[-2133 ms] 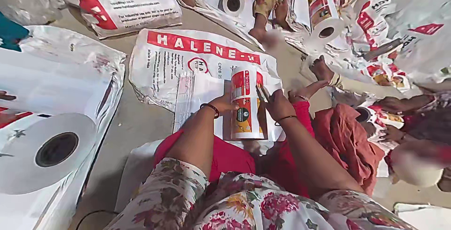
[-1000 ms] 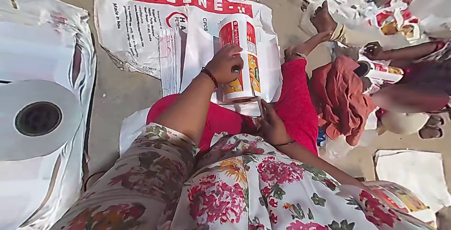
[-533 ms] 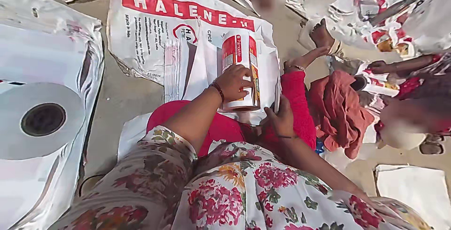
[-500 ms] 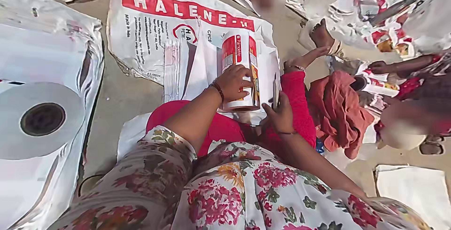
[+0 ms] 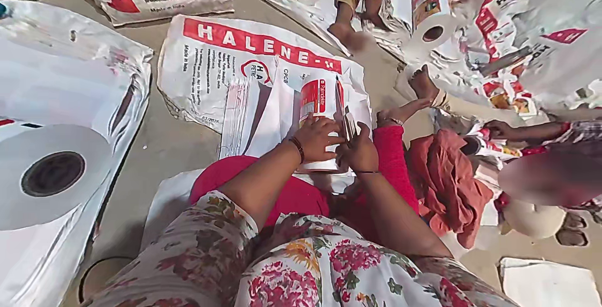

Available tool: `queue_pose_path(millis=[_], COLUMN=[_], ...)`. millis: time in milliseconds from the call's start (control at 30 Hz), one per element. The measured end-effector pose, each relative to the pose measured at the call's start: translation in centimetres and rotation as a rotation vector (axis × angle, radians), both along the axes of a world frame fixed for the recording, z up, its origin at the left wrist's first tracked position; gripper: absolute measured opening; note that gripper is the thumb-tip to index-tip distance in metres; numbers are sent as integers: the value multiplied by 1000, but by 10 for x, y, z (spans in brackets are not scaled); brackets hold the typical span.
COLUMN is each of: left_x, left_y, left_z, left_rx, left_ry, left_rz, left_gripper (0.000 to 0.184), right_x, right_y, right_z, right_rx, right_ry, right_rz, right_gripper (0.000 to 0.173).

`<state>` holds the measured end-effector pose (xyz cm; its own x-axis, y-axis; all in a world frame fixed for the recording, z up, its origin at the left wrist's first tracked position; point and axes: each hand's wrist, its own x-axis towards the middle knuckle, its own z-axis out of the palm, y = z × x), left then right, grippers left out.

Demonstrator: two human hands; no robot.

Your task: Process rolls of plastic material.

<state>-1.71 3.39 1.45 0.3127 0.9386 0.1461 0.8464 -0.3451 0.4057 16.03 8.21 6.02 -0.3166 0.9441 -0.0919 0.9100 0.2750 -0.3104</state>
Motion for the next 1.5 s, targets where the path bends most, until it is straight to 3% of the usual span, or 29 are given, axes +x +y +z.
queue_pose_path(millis=[133, 333, 500, 633, 833, 933, 1033, 1200, 1300, 1500], left_x=[3, -5, -2, -6, -10, -10, -14, -40, -54, -57], left_y=[-2, -5, -4, -6, -5, 5, 8, 15, 18, 19], left_z=[-11, -16, -18, -19, -18, -7, 1, -10, -20, -23], left_rx=[-11, -34, 6, 16, 46, 110, 144, 7, -62, -72], left_ry=[-5, -63, -94, -82, -56, -25, -45, -269, -392, -423], left_rz=[58, 82, 87, 98, 108, 138, 264, 470, 535, 550], left_gripper=[62, 63, 59, 59, 52, 45, 39, 38, 45, 43], right_x=[6, 39, 65, 72, 66, 59, 43, -3, -25, -39], right_y=[7, 32, 75, 97, 84, 83, 75, 97, 114, 133], right_z=[6, 20, -15, -51, -34, 2, 19, 7, 1, 14], right_rx=[-4, -61, -192, -280, 1, 144, 38, -96, -187, -292], right_ry=[-3, -35, -36, -185, -204, 12, 191, 96, 142, 148], right_rz=[-40, -149, -250, -332, -376, -310, -189, 62, 70, 156], right_gripper=[84, 84, 70, 71, 88, 81, 64, 40, 38, 38])
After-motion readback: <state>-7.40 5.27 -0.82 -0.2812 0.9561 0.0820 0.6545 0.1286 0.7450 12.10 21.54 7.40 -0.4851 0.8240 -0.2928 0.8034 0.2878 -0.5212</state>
